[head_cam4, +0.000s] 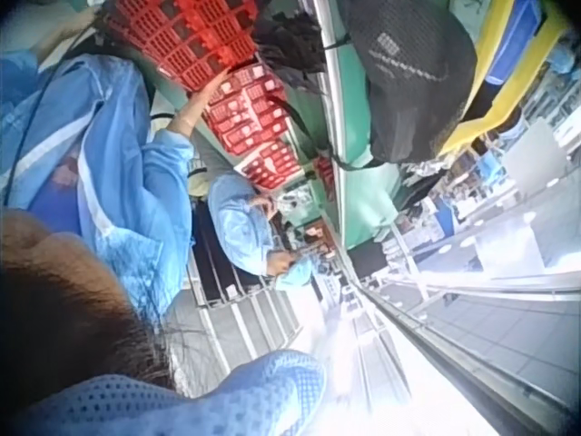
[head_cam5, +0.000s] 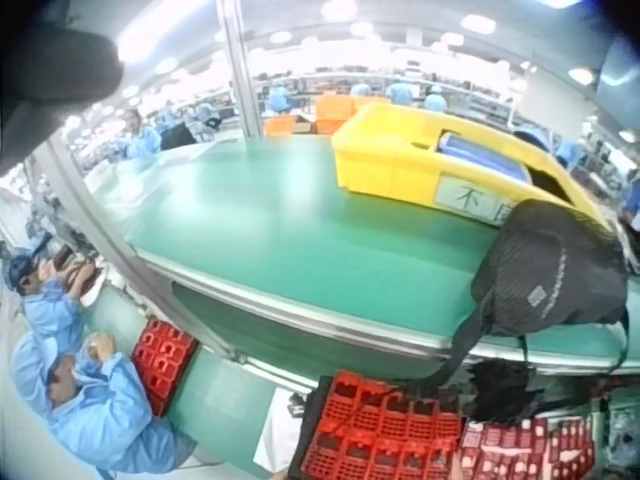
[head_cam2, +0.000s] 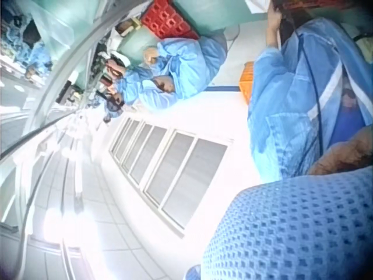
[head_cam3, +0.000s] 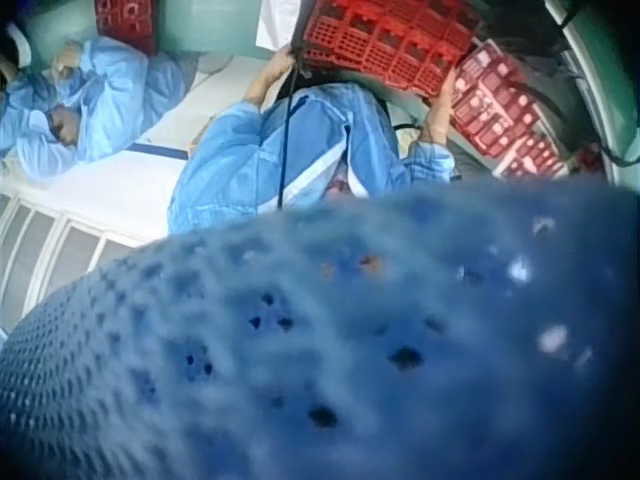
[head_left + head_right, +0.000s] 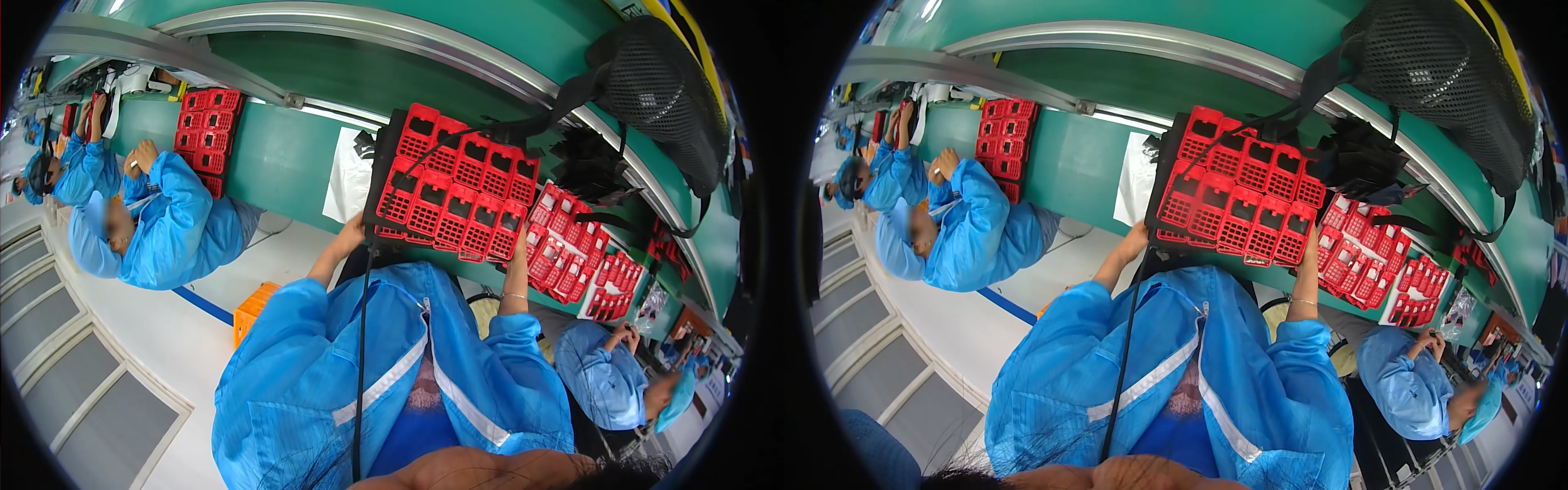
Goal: The person peels adhesive pads from a suspended holder, attaches them into device casings by hand, and stacks the trays of casings.
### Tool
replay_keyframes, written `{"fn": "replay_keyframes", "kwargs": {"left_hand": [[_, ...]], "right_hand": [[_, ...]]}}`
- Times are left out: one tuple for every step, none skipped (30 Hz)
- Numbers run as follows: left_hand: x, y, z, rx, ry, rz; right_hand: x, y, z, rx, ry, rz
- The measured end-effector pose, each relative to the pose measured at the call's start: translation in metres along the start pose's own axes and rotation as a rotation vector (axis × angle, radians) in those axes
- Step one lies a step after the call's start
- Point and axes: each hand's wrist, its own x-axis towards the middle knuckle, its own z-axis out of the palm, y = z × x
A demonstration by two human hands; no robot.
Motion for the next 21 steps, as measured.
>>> {"fn": "replay_keyframes", "kwargs": {"left_hand": [[-0.011,0.000,0.007,0.198,-0.081,0.052],[-0.023,0.000,0.013,0.391,-0.148,0.119],[-0.033,-0.004,0.031,0.692,-0.031,0.289],[-0.036,-0.005,0.043,0.990,0.094,0.458],[-0.034,-0.014,0.047,0.990,0.115,0.450],[-0.023,-0.035,0.048,0.982,0.141,0.394],[-0.015,-0.049,0.050,0.972,0.164,0.339],[-0.015,-0.046,0.051,0.882,0.170,0.271],[-0.013,-0.049,0.051,0.879,0.170,0.273],[-0.013,-0.049,0.050,0.800,0.197,0.241],[-0.015,-0.045,0.048,0.721,0.228,0.207],[-0.017,-0.040,0.042,0.720,0.230,0.206],[-0.023,-0.017,0.038,0.799,0.159,0.248],[-0.031,0.005,0.032,0.878,0.094,0.288],[-0.039,0.019,0.026,0.876,0.105,0.285],[-0.049,0.032,0.019,1.010,0.059,0.124],[-0.056,0.042,0.009,1.137,0.015,-0.042],[-0.060,0.049,-0.006,1.187,0.055,-0.020],[-0.060,0.056,-0.021,1.236,0.095,0.004],[-0.059,0.081,-0.027,1.242,0.180,-0.063],[-0.054,0.087,-0.037,1.240,0.323,0.049]], "right_hand": [[0.002,0.000,-0.001,-0.011,0.003,0.002],[0.004,0.000,0.000,-0.019,0.002,0.006],[0.007,-0.001,0.002,-0.028,-0.004,0.005],[0.008,-0.002,0.002,-0.037,-0.004,0.006],[0.011,-0.006,0.012,-0.044,-0.017,0.018],[0.008,-0.007,0.010,-0.050,-0.008,0.016],[0.007,-0.006,0.005,-0.051,0.008,0.016],[0.007,-0.005,0.003,-0.060,0.012,0.016],[0.008,-0.005,0.001,-0.062,0.016,0.017],[0.009,-0.004,-0.001,-0.062,0.019,0.016],[0.009,-0.004,-0.002,-0.068,0.021,0.021],[0.009,-0.003,-0.003,-0.069,0.023,0.022],[0.009,-0.002,-0.004,-0.073,0.024,0.026],[0.010,-0.002,-0.001,-0.082,0.021,0.032],[0.013,-0.002,0.001,-0.084,0.016,0.033],[0.012,-0.004,0.002,-0.086,0.016,0.033],[0.011,-0.006,0.001,-0.091,0.015,0.034],[0.010,-0.005,0.000,-0.089,0.021,0.034],[0.010,-0.005,-0.001,-0.090,0.022,0.036],[0.011,-0.005,-0.001,-0.096,0.023,0.039],[0.010,-0.005,-0.001,-0.094,0.028,0.033]]}}
